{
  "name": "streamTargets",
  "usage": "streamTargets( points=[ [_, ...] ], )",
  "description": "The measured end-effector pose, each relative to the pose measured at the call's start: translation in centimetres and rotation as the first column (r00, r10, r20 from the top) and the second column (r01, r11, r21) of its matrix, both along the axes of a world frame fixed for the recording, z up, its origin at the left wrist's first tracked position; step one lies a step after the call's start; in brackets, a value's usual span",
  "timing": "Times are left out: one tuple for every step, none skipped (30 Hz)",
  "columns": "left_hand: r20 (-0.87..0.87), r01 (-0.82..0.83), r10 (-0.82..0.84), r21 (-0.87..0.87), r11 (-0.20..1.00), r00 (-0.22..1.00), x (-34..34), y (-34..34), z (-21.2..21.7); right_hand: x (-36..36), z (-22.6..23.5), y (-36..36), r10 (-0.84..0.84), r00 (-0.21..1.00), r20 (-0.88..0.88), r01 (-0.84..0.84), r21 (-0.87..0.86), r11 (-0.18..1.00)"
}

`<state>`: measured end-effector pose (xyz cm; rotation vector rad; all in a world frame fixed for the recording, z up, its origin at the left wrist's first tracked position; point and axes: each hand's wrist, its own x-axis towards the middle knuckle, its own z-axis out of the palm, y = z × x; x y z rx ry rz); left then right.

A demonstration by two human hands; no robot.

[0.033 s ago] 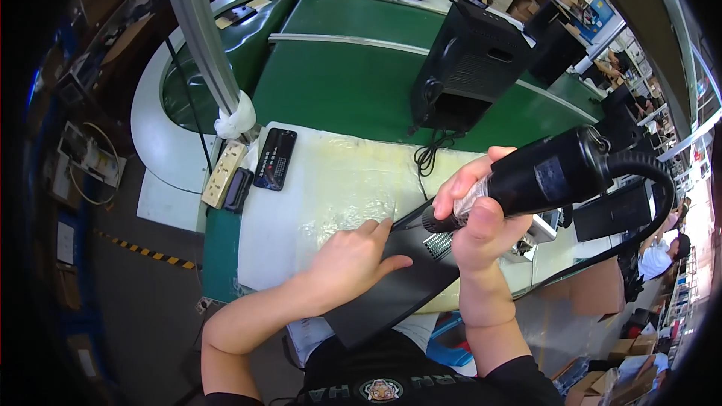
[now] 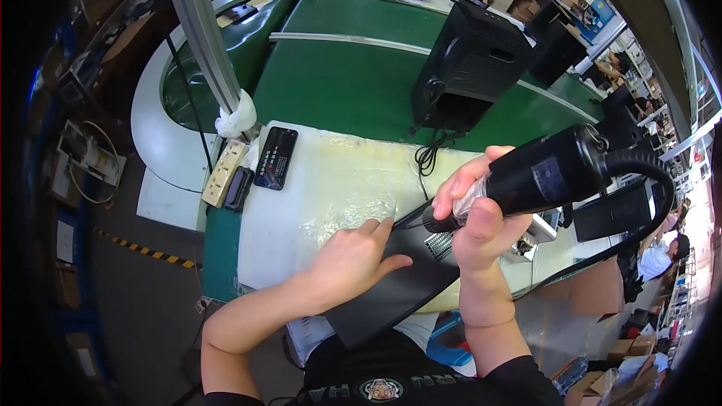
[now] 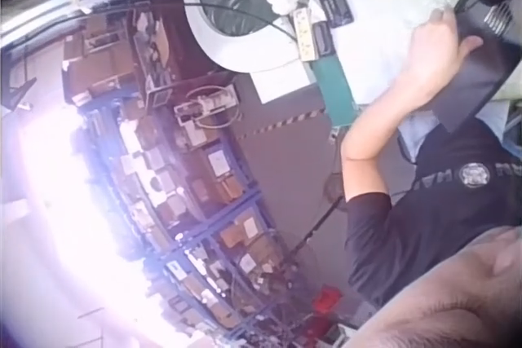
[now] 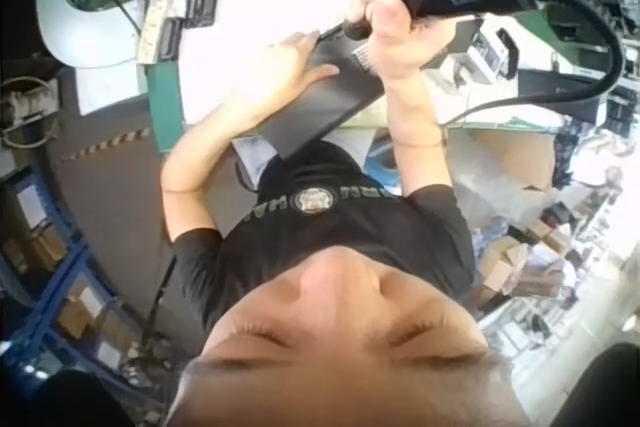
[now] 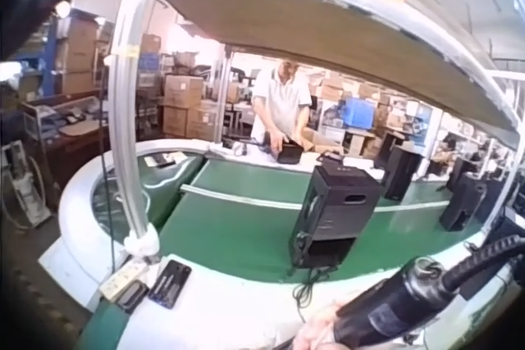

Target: Use an electric screwdriver to attach panels to electronic housings on an assembly line.

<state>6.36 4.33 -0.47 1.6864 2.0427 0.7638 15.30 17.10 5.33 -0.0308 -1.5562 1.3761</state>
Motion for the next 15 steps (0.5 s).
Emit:
streamTargets(
  points=[
    [0.004,0.001,-0.001,0.005,1.000,1.000,-0.3,-0.1,0.0,-0.2,0.1,-0.1,0.017,1.000,0.000,-0.017,0.003,1.000],
    [0.035,0.037,-0.036,-0.025,0.999,0.999,-0.7,-0.3,-0.1,-0.4,0.1,-0.4,0.016,1.000,0.005,-0.016,0.007,1.000],
    [0.066,0.071,-0.067,-0.056,0.996,0.996,-1.1,-0.5,-0.1,-0.6,0.1,-0.5,0.042,0.999,0.023,-0.042,-0.006,0.999],
    [0.068,0.068,-0.064,-0.055,0.996,0.996,-1.6,-1.1,-0.2,-0.8,0.1,-0.7,0.068,0.997,0.041,-0.067,-0.020,0.998],
    [0.149,0.112,-0.115,0.029,0.993,0.982,-2.3,-2.0,-0.4,-1.1,0.2,-0.7,0.087,0.995,0.053,-0.084,-0.048,0.995],
    [0.221,0.151,-0.174,0.118,0.982,0.960,-3.0,-2.7,-0.6,-1.2,0.1,-0.5,0.087,0.995,0.054,-0.084,-0.047,0.995],
    [0.223,0.158,-0.182,0.119,0.980,0.958,-3.7,-3.4,-1.1,-1.1,-0.1,-0.2,0.089,0.995,0.041,-0.087,-0.049,0.995],
    [0.455,0.124,-0.110,-0.001,0.992,0.884,-4.3,-4.1,-1.8,-1.0,-0.2,0.1,0.089,0.996,0.027,-0.088,-0.052,0.995],
    [0.645,0.116,-0.005,-0.129,0.985,0.764,-5.1,-4.9,-2.5,-0.8,-0.1,0.2,0.094,0.994,0.053,-0.090,-0.068,0.994],
    [0.697,0.008,-0.011,0.007,1.000,0.717,-5.5,-6.5,-4.6,-0.9,0.0,0.1,0.089,0.995,0.045,-0.086,-0.071,0.994],
    [0.744,-0.106,-0.030,0.135,0.985,0.667,-4.9,-8.1,-7.6,-1.0,0.1,-0.1,0.103,0.993,0.053,-0.099,-0.077,0.992],
    [0.771,-0.246,-0.026,0.234,0.941,0.637,-3.5,-9.2,-10.6,-1.3,0.3,-0.5,0.124,0.991,0.059,-0.118,-0.086,0.989],
    [0.798,-0.369,-0.044,0.326,0.870,0.601,-2.2,-9.9,-13.1,-1.4,0.4,-0.6,0.137,0.990,0.040,-0.133,-0.091,0.987],
    [0.796,-0.356,-0.050,0.324,0.877,0.603,-0.8,-10.0,-14.1,-1.3,0.6,-0.3,0.125,0.991,0.046,-0.122,-0.045,0.991],
    [0.723,-0.474,0.127,0.300,0.828,0.679,0.6,-9.7,-14.9,-0.7,1.0,-0.2,0.094,0.995,0.037,-0.092,-0.043,0.995]
  ],
)
